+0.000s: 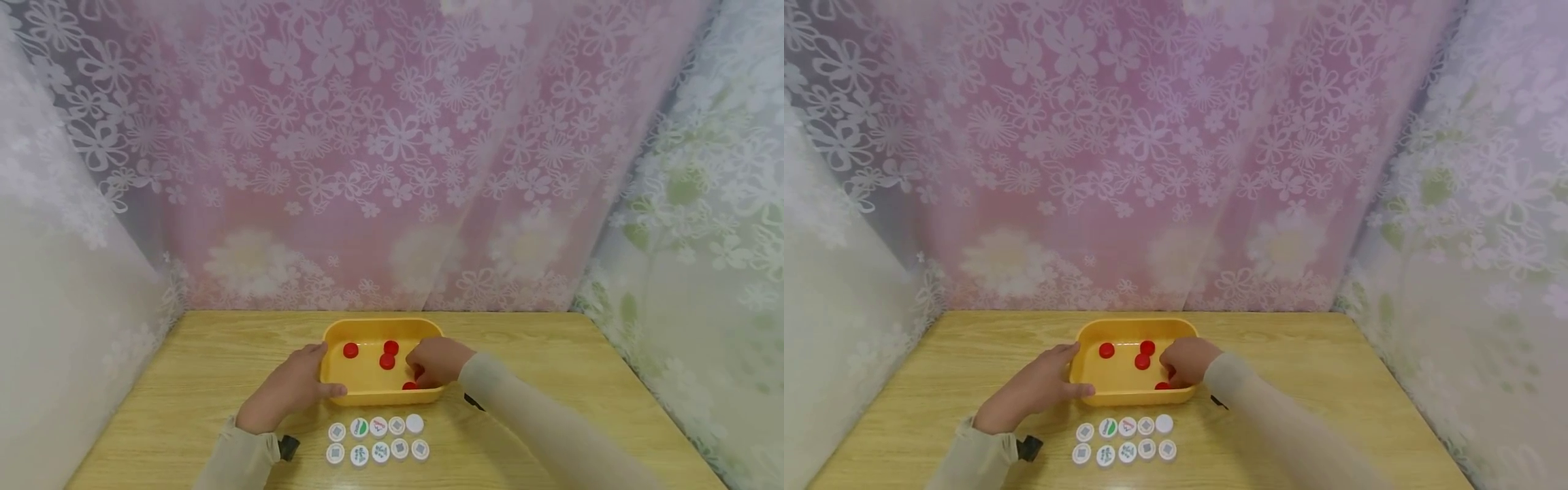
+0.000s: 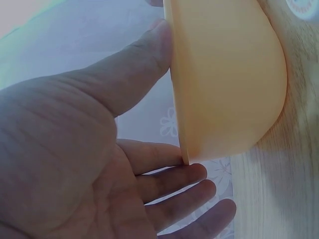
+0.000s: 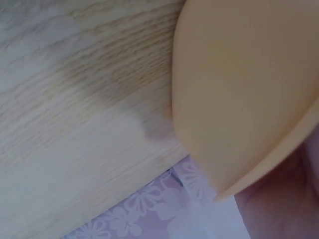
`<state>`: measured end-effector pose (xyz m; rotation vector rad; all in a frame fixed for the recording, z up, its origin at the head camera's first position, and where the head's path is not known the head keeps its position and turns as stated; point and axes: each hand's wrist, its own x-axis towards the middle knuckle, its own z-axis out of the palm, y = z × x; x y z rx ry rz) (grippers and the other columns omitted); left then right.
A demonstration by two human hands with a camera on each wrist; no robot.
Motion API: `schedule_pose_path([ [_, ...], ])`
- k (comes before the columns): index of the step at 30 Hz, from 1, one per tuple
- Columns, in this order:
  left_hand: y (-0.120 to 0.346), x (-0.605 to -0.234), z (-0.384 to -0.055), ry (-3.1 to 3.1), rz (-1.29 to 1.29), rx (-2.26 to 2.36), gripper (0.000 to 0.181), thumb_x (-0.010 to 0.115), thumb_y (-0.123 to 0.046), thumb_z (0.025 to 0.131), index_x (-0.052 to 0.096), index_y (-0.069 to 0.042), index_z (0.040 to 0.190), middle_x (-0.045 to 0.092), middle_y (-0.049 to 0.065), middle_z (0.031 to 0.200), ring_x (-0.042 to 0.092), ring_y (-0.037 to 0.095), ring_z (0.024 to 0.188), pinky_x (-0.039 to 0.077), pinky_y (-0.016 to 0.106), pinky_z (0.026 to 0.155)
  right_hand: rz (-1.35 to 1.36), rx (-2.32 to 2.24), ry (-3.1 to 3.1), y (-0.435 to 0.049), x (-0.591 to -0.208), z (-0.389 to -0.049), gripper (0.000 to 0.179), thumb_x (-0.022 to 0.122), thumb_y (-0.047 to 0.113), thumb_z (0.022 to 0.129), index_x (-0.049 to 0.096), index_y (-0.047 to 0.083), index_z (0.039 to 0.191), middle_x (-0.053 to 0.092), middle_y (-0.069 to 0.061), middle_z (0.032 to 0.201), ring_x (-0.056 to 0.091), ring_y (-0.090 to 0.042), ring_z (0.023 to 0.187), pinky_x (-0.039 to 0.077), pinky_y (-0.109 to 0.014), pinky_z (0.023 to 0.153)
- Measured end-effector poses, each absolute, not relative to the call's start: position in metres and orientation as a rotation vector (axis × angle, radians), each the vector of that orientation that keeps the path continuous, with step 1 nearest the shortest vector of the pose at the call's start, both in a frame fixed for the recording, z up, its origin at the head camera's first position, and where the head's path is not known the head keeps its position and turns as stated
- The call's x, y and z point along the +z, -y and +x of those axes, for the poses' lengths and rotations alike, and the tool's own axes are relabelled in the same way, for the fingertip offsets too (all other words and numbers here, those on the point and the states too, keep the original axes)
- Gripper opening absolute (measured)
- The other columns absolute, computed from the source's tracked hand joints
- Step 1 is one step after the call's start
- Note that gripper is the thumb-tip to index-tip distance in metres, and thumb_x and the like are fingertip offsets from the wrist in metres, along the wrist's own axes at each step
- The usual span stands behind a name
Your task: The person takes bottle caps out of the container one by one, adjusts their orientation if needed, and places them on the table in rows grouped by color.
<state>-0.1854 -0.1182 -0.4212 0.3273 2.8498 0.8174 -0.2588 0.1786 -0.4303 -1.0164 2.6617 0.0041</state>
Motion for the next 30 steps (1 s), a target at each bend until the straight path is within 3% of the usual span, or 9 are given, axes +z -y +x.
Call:
schedule_pose_path([
  [14,0.119,-0.425,-0.189,-2.852,0.345,0.79,0.1,0.084,-0.049,0.084,0.039,0.0,0.158,0.047,0.021,0.155,0.046,0.042,0.141,0.039,0.061,0.114,-1.039,-0.029,-2.726,-0.165,-0.438,-0.256,0.031,0.081,0.031,0.091,0.06,0.022,0.07,0.052,0.011,0.063,0.048,-0.012,0.065,0.045,-0.025,0.07],
  [30,0.12,-0.425,-0.19,-2.832,0.351,0.822,0.099,0.085,-0.046,0.084,0.037,-0.001,0.159,0.048,0.02,0.155,0.047,0.041,0.141,0.039,0.059,0.114,-1.015,0.002,-2.736,-0.151,-0.425,-0.251,0.018,0.083,0.027,0.089,0.068,0.019,0.082,0.057,0.01,0.072,0.051,-0.015,0.074,0.049,-0.03,0.082],
])
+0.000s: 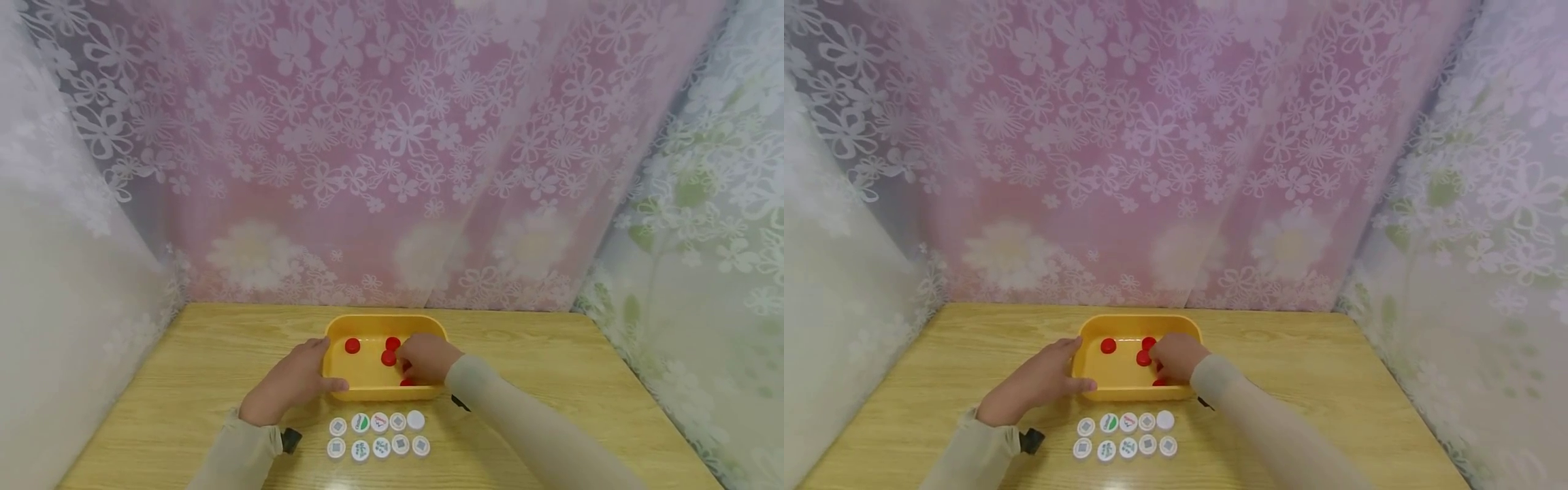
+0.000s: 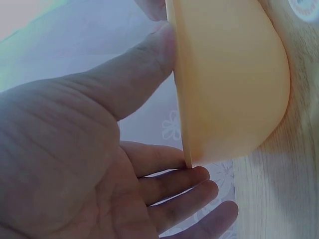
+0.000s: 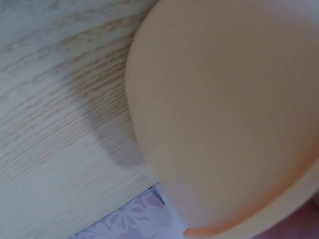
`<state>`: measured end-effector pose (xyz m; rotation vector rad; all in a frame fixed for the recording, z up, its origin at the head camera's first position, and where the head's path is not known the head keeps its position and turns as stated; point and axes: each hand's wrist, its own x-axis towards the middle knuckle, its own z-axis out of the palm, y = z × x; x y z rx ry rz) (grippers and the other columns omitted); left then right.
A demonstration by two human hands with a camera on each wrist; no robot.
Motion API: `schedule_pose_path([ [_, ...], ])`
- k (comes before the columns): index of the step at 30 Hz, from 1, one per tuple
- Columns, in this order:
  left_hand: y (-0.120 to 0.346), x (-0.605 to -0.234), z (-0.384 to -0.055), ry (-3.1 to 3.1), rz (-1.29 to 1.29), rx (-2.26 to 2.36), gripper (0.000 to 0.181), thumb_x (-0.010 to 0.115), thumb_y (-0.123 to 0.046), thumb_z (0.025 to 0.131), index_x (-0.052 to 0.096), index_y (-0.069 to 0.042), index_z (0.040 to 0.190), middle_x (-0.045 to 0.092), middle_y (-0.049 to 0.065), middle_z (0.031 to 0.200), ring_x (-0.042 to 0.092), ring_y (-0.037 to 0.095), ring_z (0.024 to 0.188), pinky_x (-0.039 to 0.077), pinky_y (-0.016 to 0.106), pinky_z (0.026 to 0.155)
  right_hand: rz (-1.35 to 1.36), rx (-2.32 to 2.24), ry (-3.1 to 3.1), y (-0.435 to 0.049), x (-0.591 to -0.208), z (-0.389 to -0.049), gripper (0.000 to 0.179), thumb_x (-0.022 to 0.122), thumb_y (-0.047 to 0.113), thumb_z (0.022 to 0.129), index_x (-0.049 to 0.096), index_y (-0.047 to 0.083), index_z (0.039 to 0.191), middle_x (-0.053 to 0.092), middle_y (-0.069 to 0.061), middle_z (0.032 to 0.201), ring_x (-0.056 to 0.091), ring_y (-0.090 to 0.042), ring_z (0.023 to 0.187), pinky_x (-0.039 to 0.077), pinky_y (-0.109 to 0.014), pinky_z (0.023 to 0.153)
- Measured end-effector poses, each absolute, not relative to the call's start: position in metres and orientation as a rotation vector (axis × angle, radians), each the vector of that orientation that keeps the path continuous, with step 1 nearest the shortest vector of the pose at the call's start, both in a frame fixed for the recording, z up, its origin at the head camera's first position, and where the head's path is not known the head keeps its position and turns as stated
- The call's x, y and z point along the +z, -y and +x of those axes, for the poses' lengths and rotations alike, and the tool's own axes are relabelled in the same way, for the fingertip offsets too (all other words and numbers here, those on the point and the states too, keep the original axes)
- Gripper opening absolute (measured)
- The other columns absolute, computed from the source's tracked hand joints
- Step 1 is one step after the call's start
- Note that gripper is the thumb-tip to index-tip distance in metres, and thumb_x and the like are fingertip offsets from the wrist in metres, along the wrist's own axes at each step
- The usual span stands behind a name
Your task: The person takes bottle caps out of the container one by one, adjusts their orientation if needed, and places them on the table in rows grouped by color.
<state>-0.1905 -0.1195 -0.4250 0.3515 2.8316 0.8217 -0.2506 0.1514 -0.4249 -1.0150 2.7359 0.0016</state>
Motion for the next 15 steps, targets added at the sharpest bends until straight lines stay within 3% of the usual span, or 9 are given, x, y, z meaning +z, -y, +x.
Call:
schedule_pose_path([
  [5,0.119,-0.423,-0.188,-2.84,0.35,0.822,0.098,0.085,-0.046,0.084,0.039,0.0,0.158,0.048,0.02,0.155,0.048,0.041,0.14,0.04,0.058,0.114,-1.041,0.02,-2.77,-0.153,-0.43,-0.262,0.014,0.081,0.026,0.091,0.069,0.021,0.088,0.061,0.011,0.078,0.054,-0.015,0.077,0.052,-0.03,0.085],
  [9,0.119,-0.424,-0.188,-2.831,0.354,0.847,0.098,0.085,-0.046,0.084,0.039,-0.001,0.158,0.049,0.019,0.154,0.049,0.04,0.139,0.041,0.058,0.114,-1.021,-0.019,-2.948,-0.159,-0.42,-0.27,0.018,0.077,0.028,0.094,0.071,0.017,0.107,0.069,0.005,0.096,0.062,-0.018,0.088,0.056,-0.033,0.089],
  [12,0.119,-0.424,-0.188,-2.83,0.359,0.843,0.099,0.085,-0.048,0.083,0.039,-0.001,0.158,0.049,0.019,0.154,0.049,0.04,0.139,0.041,0.059,0.113,-1.049,-0.193,-3.083,-0.156,-0.393,-0.254,0.028,0.076,0.031,0.096,0.071,0.016,0.119,0.071,0.002,0.107,0.063,-0.019,0.096,0.058,-0.035,0.091],
  [15,0.121,-0.423,-0.187,-2.839,0.358,0.829,0.1,0.085,-0.049,0.083,0.039,0.0,0.158,0.049,0.019,0.154,0.05,0.04,0.138,0.042,0.059,0.112,-1.227,-0.444,-3.117,-0.144,-0.369,-0.221,0.024,0.075,0.028,0.096,0.074,0.015,0.116,0.071,0.005,0.103,0.062,-0.014,0.092,0.058,-0.032,0.086],
])
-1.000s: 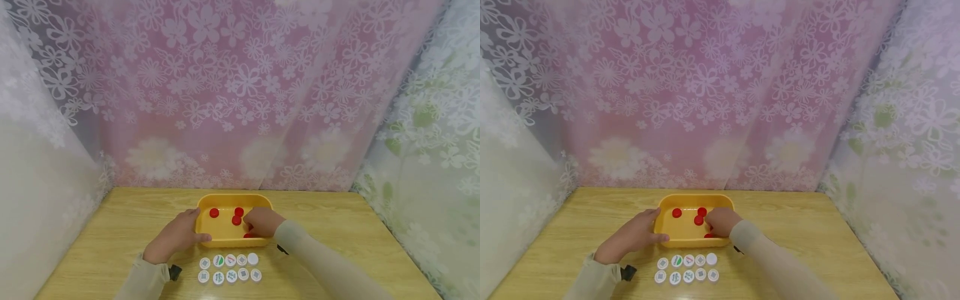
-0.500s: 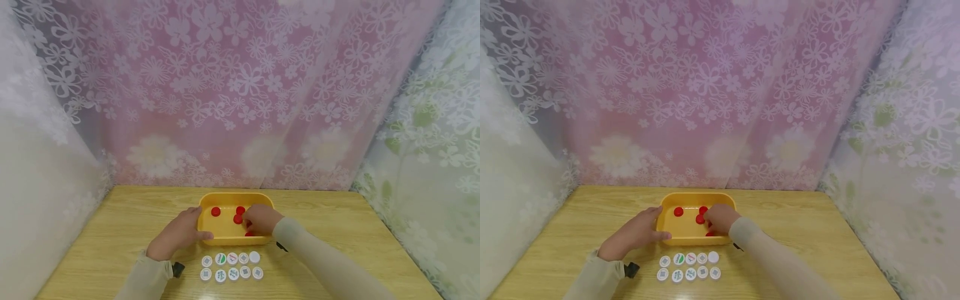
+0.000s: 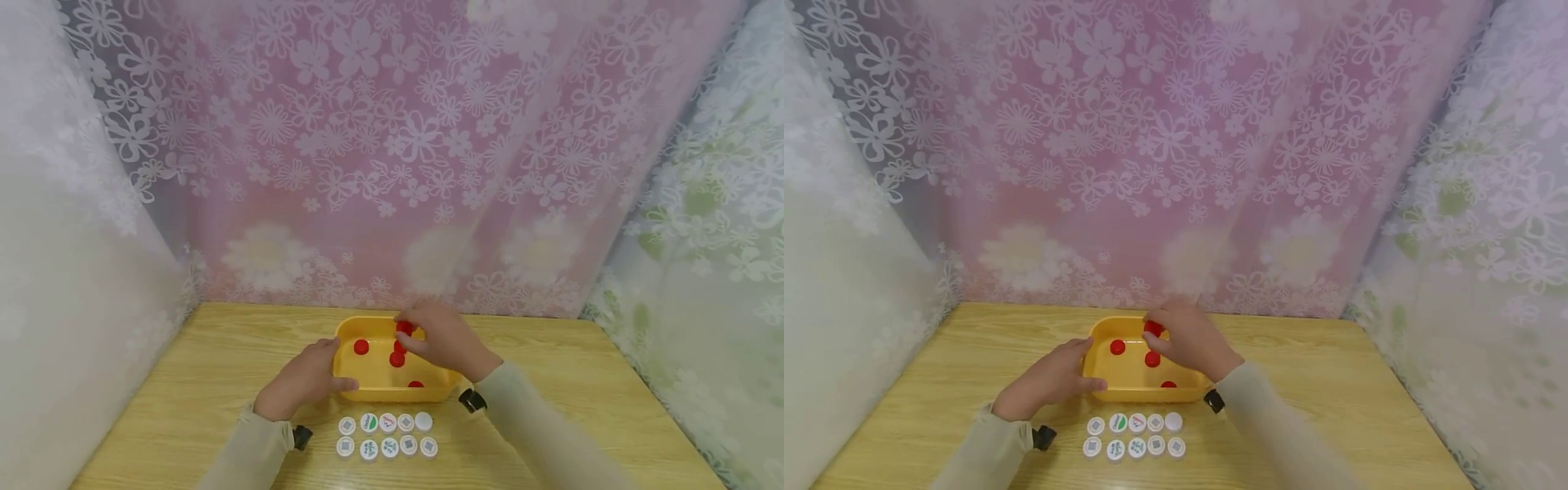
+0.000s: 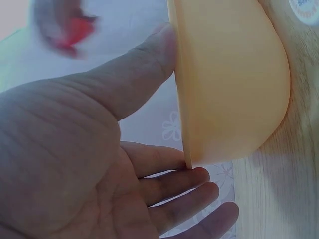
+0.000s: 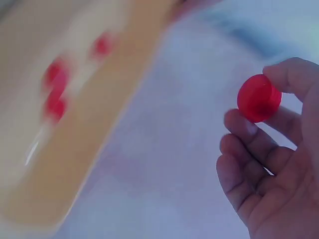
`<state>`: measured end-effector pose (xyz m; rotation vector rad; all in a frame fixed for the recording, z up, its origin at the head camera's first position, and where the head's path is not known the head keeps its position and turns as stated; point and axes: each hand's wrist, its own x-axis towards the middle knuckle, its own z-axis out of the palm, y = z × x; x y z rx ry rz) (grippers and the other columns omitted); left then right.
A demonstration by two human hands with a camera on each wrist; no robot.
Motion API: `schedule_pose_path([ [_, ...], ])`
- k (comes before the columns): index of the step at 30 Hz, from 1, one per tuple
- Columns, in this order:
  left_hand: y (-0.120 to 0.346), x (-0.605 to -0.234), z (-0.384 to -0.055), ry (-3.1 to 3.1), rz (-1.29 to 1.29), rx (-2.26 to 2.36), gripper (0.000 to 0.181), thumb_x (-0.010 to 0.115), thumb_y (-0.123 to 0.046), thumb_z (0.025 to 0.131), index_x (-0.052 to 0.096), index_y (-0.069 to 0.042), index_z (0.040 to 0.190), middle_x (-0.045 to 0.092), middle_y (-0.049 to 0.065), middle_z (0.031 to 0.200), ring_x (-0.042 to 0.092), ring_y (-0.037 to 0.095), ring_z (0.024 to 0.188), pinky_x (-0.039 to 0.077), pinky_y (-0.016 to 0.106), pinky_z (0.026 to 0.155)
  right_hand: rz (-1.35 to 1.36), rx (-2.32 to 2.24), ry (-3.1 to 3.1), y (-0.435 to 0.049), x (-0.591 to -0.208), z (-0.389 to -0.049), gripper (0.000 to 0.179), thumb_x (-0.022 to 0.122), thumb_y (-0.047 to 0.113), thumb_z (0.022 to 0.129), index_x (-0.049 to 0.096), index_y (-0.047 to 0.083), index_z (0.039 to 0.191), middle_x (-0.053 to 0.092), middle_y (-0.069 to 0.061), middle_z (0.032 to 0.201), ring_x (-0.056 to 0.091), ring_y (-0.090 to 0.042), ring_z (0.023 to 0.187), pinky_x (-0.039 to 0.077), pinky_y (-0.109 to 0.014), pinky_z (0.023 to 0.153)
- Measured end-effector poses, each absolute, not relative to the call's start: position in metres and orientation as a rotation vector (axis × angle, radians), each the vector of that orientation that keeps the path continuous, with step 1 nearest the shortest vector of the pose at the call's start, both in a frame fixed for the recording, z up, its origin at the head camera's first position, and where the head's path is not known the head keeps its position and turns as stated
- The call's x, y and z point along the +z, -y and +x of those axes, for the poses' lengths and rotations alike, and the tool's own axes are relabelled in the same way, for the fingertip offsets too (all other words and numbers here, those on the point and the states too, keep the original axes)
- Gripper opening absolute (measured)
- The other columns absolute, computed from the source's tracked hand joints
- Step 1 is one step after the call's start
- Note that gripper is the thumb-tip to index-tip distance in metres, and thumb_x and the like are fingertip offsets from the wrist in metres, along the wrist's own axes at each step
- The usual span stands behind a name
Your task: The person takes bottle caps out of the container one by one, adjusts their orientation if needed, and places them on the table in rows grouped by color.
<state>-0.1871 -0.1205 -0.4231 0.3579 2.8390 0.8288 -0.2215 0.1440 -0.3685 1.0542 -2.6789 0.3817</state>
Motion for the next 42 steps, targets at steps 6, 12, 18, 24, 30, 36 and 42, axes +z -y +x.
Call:
schedule_pose_path([
  [6,0.119,-0.42,-0.187,-2.851,0.361,0.829,0.099,0.085,-0.048,0.083,0.041,0.0,0.156,0.051,0.019,0.152,0.051,0.04,0.137,0.042,0.059,0.112,1.33,0.561,2.427,-0.121,-0.37,-0.153,0.023,0.083,0.022,0.09,0.072,0.017,0.109,0.069,0.01,0.098,0.059,-0.007,0.087,0.054,-0.022,0.084],
  [12,0.116,-0.42,-0.188,-2.842,0.354,0.842,0.098,0.086,-0.045,0.083,0.041,0.001,0.156,0.051,0.02,0.152,0.051,0.04,0.137,0.042,0.058,0.113,1.393,0.63,2.386,-0.114,-0.389,-0.122,0.019,0.084,0.032,0.09,0.074,0.02,0.101,0.07,0.015,0.092,0.062,-0.004,0.082,0.051,-0.014,0.081],
  [18,0.116,-0.422,-0.187,-2.857,0.371,0.834,0.098,0.086,-0.047,0.082,0.042,0.0,0.156,0.052,0.019,0.151,0.052,0.039,0.135,0.043,0.058,0.112,1.371,0.623,2.348,-0.119,-0.388,-0.119,0.024,0.083,0.021,0.086,0.071,0.018,0.107,0.066,0.015,0.092,0.059,-0.003,0.08,0.051,-0.015,0.08],
  [24,0.117,-0.417,-0.188,-2.875,0.375,0.823,0.098,0.087,-0.047,0.082,0.043,0.0,0.156,0.053,0.018,0.15,0.053,0.039,0.134,0.044,0.058,0.111,1.39,0.533,2.467,-0.12,-0.387,-0.118,0.031,0.08,0.02,0.085,0.072,0.016,0.115,0.066,0.015,0.095,0.059,-0.003,0.087,0.052,-0.019,0.087],
  [30,0.118,-0.415,-0.188,-2.86,0.368,0.83,0.099,0.086,-0.047,0.082,0.041,0.0,0.157,0.052,0.018,0.151,0.052,0.039,0.135,0.044,0.058,0.11,1.507,0.374,2.49,-0.112,-0.395,-0.113,0.017,0.079,0.032,0.091,0.071,0.023,0.104,0.058,0.013,0.097,0.05,-0.002,0.086,0.042,-0.009,0.08],
  [36,0.119,-0.419,-0.188,-2.849,0.358,0.816,0.1,0.085,-0.048,0.084,0.039,0.002,0.157,0.049,0.019,0.154,0.049,0.04,0.139,0.043,0.057,0.111,1.676,0.154,2.571,-0.094,-0.413,-0.111,0.02,0.075,0.044,0.094,0.07,0.028,0.105,0.056,0.019,0.089,0.046,0.001,0.079,0.039,-0.009,0.075],
  [42,0.118,-0.422,-0.188,-2.839,0.35,0.823,0.1,0.085,-0.049,0.084,0.039,0.002,0.157,0.048,0.019,0.155,0.047,0.04,0.141,0.041,0.057,0.113,1.758,0.143,2.802,-0.078,-0.433,-0.107,0.02,0.066,0.049,0.099,0.071,0.03,0.102,0.058,0.023,0.084,0.047,0.006,0.075,0.04,-0.009,0.072],
])
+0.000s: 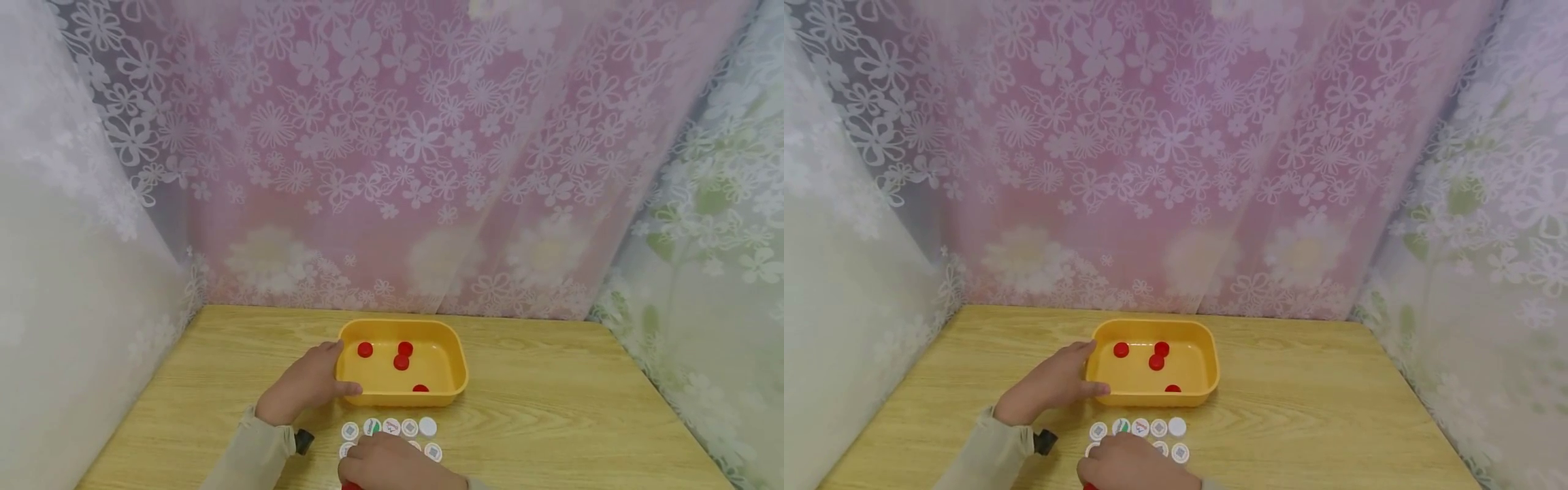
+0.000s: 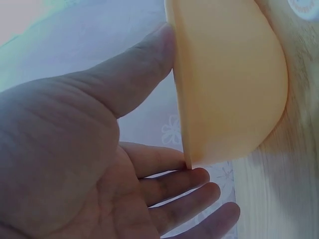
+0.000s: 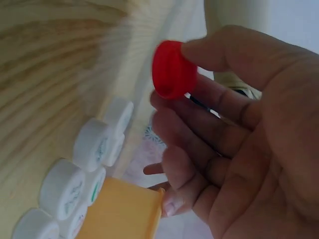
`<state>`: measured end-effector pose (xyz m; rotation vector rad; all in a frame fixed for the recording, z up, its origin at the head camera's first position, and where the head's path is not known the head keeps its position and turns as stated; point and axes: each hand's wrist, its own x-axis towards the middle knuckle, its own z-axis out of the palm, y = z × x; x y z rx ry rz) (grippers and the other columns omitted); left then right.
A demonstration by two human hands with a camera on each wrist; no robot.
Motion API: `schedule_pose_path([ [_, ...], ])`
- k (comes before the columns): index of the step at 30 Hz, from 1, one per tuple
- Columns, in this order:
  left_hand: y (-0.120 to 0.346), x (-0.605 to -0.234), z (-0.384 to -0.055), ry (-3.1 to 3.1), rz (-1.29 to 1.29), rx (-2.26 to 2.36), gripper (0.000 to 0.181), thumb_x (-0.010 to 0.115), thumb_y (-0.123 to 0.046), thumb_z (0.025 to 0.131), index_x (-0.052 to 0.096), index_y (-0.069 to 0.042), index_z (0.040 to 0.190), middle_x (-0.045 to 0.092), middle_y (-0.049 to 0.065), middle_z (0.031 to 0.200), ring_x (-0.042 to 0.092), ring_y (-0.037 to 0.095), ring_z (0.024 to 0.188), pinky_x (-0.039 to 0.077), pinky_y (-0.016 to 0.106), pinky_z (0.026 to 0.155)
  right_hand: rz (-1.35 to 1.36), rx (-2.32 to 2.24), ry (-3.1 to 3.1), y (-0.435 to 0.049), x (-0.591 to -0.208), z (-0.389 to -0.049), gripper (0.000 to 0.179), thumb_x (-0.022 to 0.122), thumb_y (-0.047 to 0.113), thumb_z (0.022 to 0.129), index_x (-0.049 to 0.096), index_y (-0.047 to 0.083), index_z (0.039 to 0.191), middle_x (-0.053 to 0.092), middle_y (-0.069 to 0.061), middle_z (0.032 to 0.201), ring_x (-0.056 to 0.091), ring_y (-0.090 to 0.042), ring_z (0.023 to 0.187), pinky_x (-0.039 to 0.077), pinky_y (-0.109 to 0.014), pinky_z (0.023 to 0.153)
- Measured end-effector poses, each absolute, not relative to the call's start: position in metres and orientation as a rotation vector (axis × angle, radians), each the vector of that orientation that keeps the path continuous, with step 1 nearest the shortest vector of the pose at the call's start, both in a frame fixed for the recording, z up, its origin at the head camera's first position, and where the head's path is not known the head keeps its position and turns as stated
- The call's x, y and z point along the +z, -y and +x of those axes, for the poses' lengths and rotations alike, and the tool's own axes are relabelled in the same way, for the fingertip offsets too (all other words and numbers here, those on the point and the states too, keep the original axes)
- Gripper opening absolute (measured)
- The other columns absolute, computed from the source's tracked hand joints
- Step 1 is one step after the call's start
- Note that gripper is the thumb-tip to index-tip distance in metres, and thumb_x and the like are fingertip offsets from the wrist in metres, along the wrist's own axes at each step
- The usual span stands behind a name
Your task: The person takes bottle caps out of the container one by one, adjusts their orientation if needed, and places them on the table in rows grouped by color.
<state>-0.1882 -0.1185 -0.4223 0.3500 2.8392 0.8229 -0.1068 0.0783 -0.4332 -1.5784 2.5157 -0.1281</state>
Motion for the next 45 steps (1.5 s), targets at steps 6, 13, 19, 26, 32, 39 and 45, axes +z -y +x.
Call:
schedule_pose_path([
  [6,0.115,-0.423,-0.185,-2.836,0.364,0.857,0.1,0.085,-0.047,0.084,0.037,0.001,0.158,0.047,0.019,0.156,0.047,0.041,0.141,0.04,0.058,0.114,-1.596,-0.133,-2.429,-0.078,-0.439,-0.105,0.025,0.06,0.052,0.102,0.074,0.032,0.104,0.059,0.027,0.081,0.048,0.009,0.073,0.039,-0.006,0.072],
  [13,0.114,-0.418,-0.183,-2.837,0.385,0.866,0.1,0.084,-0.047,0.085,0.037,0.001,0.159,0.046,0.02,0.156,0.047,0.041,0.141,0.042,0.058,0.113,-1.689,-0.142,-2.429,-0.08,-0.44,-0.104,0.024,0.061,0.051,0.102,0.076,0.032,0.1,0.057,0.025,0.084,0.044,0.012,0.074,0.035,-0.003,0.069],
  [19,0.112,-0.414,-0.183,-2.854,0.393,0.833,0.099,0.084,-0.048,0.085,0.038,0.0,0.158,0.048,0.019,0.155,0.049,0.04,0.139,0.043,0.058,0.112,-1.67,-0.086,-2.483,-0.082,-0.44,-0.104,0.023,0.062,0.055,0.1,0.076,0.037,0.102,0.054,0.023,0.083,0.042,0.009,0.071,0.036,-0.004,0.066],
  [26,0.11,-0.414,-0.186,-2.859,0.403,0.829,0.1,0.085,-0.048,0.084,0.038,0.001,0.158,0.047,0.018,0.156,0.048,0.04,0.14,0.042,0.057,0.112,-1.647,0.011,-2.499,-0.083,-0.439,-0.106,0.025,0.065,0.055,0.098,0.076,0.035,0.107,0.056,0.022,0.084,0.043,0.007,0.071,0.036,-0.005,0.067],
  [32,0.111,-0.415,-0.186,-2.856,0.408,0.837,0.099,0.084,-0.048,0.084,0.038,0.001,0.158,0.048,0.018,0.156,0.049,0.039,0.139,0.044,0.056,0.112,-1.697,0.011,-2.52,-0.085,-0.435,-0.107,0.02,0.065,0.05,0.1,0.074,0.033,0.106,0.054,0.022,0.085,0.042,0.007,0.072,0.035,-0.006,0.066],
  [39,0.112,-0.415,-0.186,-2.843,0.431,0.886,0.096,0.086,-0.044,0.084,0.041,-0.001,0.157,0.053,0.018,0.15,0.055,0.038,0.132,0.047,0.056,0.108,-1.791,-0.191,-2.721,-0.1,-0.405,-0.126,0.009,0.071,0.029,0.099,0.073,0.024,0.105,0.061,0.016,0.09,0.05,0.004,0.076,0.041,-0.005,0.07],
  [45,0.114,-0.42,-0.188,-2.847,0.379,0.849,0.099,0.085,-0.047,0.084,0.04,0.002,0.157,0.05,0.02,0.153,0.052,0.04,0.136,0.044,0.058,0.111,-1.437,-0.473,-2.914,-0.123,-0.375,-0.168,0.034,0.073,0.022,0.096,0.065,0.013,0.128,0.068,0.004,0.105,0.061,-0.006,0.083,0.054,-0.018,0.075],
])
